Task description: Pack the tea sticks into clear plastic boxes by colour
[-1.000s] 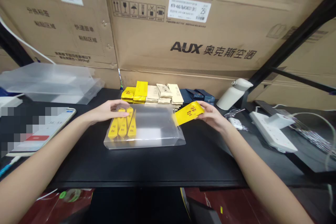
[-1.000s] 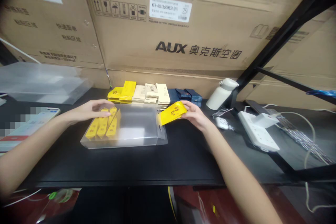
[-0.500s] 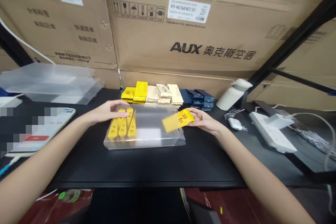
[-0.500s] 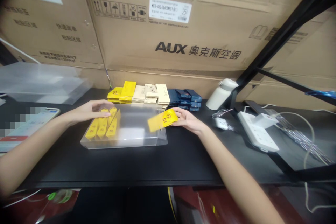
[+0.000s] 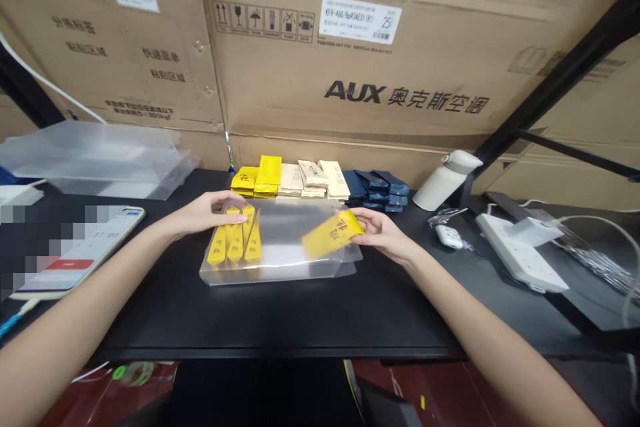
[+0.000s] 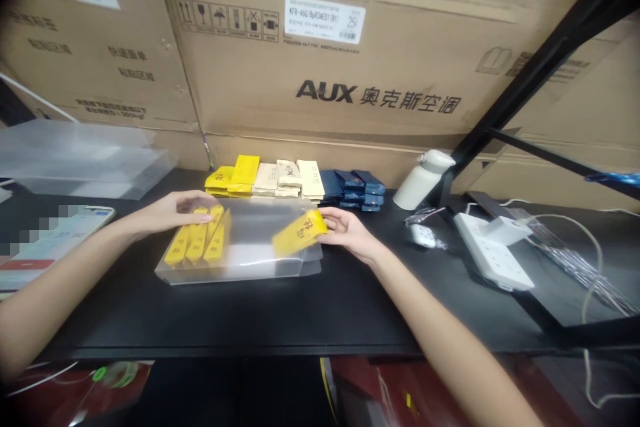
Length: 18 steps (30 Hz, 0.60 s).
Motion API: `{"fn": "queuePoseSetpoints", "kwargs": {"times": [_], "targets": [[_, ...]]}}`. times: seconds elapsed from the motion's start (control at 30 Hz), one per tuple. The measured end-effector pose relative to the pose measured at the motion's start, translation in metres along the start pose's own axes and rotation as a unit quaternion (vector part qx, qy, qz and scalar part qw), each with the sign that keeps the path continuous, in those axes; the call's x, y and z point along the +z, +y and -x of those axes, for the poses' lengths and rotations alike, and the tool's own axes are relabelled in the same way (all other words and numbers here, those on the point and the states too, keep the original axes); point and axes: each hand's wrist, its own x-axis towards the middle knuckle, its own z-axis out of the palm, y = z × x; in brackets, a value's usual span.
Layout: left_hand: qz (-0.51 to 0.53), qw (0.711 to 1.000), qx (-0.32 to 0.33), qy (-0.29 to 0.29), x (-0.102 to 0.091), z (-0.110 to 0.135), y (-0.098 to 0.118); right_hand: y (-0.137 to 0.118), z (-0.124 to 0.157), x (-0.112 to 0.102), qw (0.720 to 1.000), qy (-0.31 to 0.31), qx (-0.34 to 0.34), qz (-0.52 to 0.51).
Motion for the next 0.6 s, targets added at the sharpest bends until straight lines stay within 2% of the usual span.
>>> {"fn": "queuePoseSetpoints", "kwargs": {"times": [0.1,0.27,0.4,0.5,0.6], "targets": [[-0.001,1.0,0.004,0.006,0.001,-0.001,-0.001,0.001,0.001,0.012,0.999,0.023,-0.029,0.005],[0.003,1.0,0.014,0.003,0.005,-0.001,-0.003,0.003,0.003,0.027,0.999,0.011,-0.037,0.007],[0.001,0.999,0.034,-0.009,0.011,0.0,0.0,0.002,0.006,0.031,0.999,-0.002,0.014,0.045],[-0.002,0.999,0.03,-0.016,0.013,0.001,0.003,-0.002,0.008,0.034,0.992,-0.075,0.089,0.057],[0.001,0.999,0.025,-0.022,0.016,0.002,0.007,-0.006,0.011,0.039,0.979,-0.152,0.129,0.04]]}}
